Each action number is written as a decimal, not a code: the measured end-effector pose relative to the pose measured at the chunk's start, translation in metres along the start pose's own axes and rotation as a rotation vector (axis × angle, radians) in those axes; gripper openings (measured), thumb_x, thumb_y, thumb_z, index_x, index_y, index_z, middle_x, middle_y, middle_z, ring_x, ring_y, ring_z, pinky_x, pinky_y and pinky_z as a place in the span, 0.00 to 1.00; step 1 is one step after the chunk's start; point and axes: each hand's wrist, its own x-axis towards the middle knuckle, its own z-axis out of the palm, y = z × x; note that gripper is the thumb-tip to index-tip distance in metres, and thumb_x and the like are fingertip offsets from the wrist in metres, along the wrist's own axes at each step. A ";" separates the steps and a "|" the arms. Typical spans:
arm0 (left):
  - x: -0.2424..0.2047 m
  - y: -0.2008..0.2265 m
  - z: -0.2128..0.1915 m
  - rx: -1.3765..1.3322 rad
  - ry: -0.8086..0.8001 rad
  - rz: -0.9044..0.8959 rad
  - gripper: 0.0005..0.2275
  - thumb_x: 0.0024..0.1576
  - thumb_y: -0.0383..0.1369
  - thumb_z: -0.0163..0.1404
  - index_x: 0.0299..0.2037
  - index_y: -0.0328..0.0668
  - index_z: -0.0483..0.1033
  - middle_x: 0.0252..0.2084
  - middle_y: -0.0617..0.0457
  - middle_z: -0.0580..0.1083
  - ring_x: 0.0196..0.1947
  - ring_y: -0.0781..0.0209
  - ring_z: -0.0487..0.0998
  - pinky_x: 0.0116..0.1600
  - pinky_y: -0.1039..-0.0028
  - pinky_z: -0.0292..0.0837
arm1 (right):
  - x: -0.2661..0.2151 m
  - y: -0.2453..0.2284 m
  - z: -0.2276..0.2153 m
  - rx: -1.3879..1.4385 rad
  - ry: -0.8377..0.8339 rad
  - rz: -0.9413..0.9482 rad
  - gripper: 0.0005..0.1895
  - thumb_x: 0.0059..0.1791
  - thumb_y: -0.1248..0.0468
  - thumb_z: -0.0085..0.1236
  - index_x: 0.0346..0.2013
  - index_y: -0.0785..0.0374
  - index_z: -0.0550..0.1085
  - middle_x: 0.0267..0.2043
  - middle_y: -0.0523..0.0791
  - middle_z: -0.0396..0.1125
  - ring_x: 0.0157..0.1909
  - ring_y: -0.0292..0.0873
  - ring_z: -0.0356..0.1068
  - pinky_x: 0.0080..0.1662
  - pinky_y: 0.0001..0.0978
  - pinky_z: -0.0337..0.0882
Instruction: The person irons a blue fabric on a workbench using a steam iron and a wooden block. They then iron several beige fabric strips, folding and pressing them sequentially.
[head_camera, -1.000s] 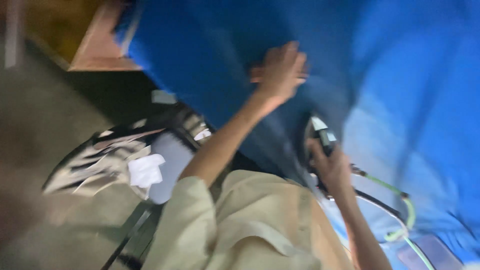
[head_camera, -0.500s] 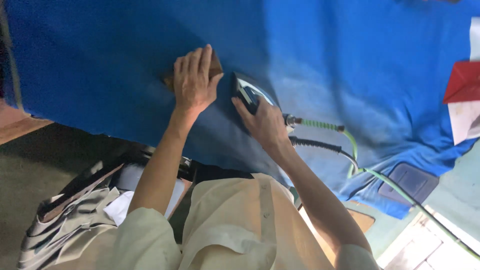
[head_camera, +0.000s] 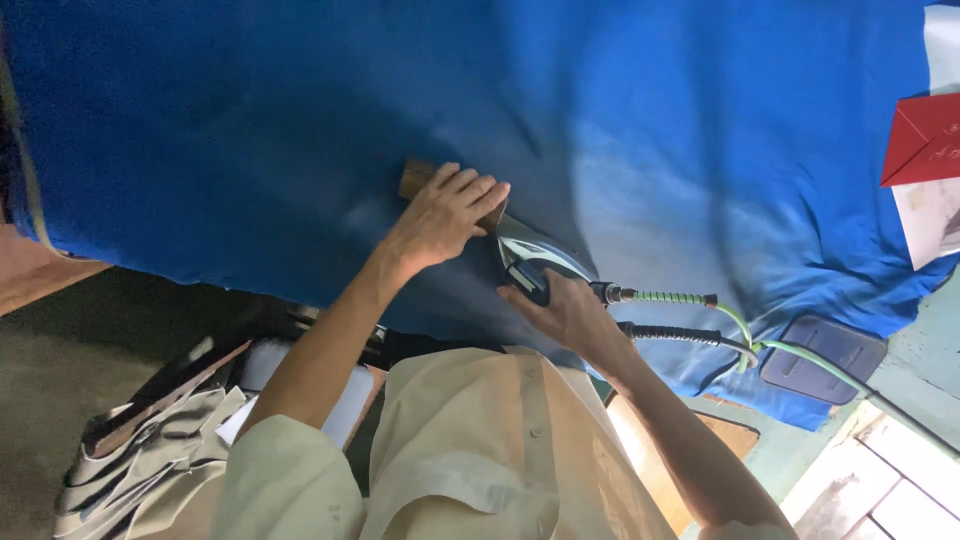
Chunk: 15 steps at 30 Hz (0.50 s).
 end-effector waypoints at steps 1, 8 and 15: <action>0.000 -0.002 0.006 0.002 0.008 0.006 0.31 0.53 0.40 0.63 0.67 0.45 0.68 0.53 0.51 0.71 0.56 0.53 0.70 0.67 0.57 0.59 | -0.003 0.000 -0.004 -0.006 -0.037 0.009 0.28 0.50 0.39 0.57 0.30 0.65 0.74 0.20 0.49 0.71 0.20 0.43 0.73 0.22 0.29 0.70; 0.000 -0.006 0.006 0.015 0.005 0.025 0.30 0.56 0.43 0.61 0.68 0.47 0.66 0.56 0.51 0.69 0.59 0.53 0.69 0.69 0.58 0.59 | -0.007 0.027 -0.011 -0.110 -0.105 -0.024 0.29 0.50 0.40 0.56 0.30 0.67 0.73 0.19 0.51 0.71 0.20 0.45 0.75 0.21 0.32 0.71; -0.003 -0.008 0.015 0.040 -0.006 0.014 0.31 0.55 0.46 0.61 0.69 0.54 0.66 0.57 0.53 0.68 0.60 0.53 0.69 0.71 0.58 0.60 | -0.012 0.045 -0.021 -0.140 -0.190 0.013 0.34 0.48 0.35 0.56 0.34 0.68 0.75 0.26 0.57 0.74 0.30 0.53 0.79 0.29 0.38 0.77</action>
